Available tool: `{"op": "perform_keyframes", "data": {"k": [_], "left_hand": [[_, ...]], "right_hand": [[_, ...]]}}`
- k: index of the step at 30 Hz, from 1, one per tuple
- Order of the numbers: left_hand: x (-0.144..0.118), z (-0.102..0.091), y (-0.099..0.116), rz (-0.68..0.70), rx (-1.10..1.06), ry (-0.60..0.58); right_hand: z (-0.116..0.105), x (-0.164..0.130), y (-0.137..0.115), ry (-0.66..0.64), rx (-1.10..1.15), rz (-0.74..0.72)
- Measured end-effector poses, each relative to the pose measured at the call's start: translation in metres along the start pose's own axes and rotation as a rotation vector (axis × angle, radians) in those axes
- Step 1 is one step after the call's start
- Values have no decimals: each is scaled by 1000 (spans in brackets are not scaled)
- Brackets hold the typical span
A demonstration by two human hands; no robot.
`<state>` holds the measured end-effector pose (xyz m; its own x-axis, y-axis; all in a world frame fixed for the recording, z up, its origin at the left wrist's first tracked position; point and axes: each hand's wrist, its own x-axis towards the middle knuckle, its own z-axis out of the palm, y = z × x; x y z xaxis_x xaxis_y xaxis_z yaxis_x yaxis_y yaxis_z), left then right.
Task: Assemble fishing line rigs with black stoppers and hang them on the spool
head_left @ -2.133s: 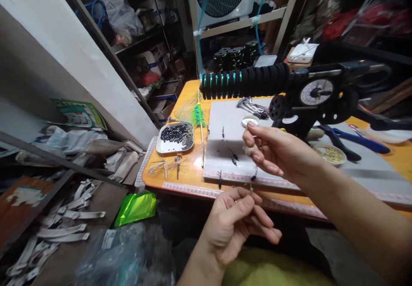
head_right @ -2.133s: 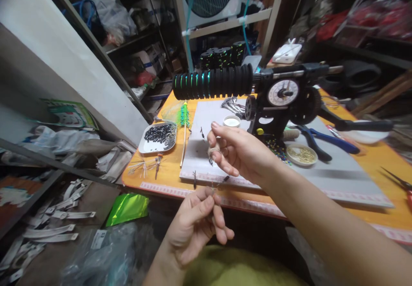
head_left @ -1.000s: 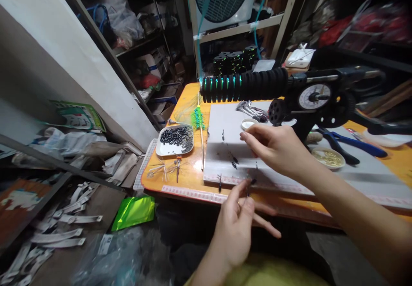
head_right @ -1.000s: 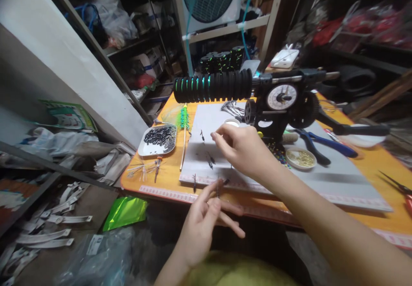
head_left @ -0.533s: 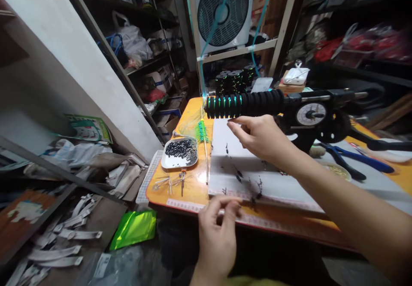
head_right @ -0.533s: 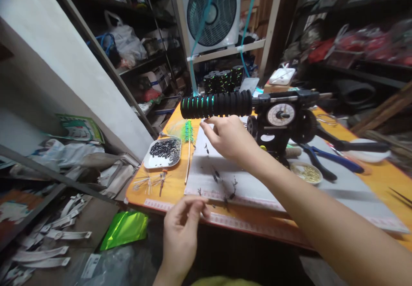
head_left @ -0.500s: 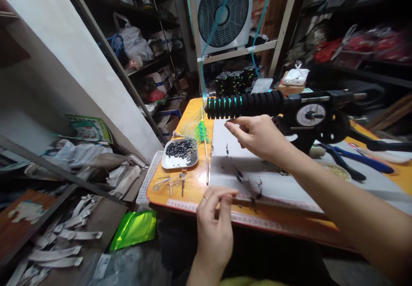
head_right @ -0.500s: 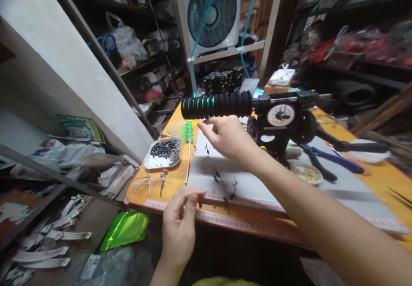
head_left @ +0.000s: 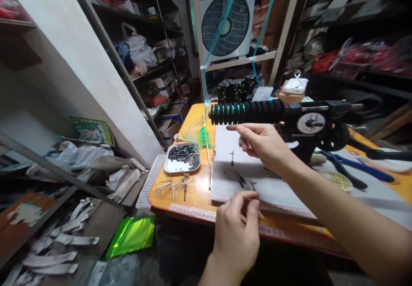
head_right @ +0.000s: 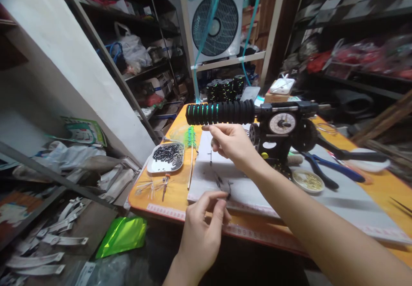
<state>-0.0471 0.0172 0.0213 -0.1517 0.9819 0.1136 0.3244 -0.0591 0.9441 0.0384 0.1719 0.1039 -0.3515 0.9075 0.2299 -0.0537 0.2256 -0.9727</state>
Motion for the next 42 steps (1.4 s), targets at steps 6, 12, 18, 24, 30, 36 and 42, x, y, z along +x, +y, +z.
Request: {"op": "perform_keyframes", "data": {"k": [6, 12, 18, 24, 30, 36, 42], "left_hand": [[-1, 2, 0, 3, 42, 19], [-5, 1, 3, 23, 20, 4], [-3, -1, -6, -21, -4, 51], [-4, -11, -11, 11, -10, 82], [2, -12, -8, 36, 112, 61], [26, 0, -2, 103, 288, 21], [35, 4, 2, 90, 331, 30]], "right_hand": [[1, 0, -1, 56, 55, -43], [2, -3, -4, 28, -18, -65], [0, -7, -7, 36, -239, -129], [4, 0, 2, 46, -519, -266], [6, -8, 2, 133, -658, -364], [3, -17, -3, 125, -886, -403], [5, -4, 11, 160, -985, -326]]}}
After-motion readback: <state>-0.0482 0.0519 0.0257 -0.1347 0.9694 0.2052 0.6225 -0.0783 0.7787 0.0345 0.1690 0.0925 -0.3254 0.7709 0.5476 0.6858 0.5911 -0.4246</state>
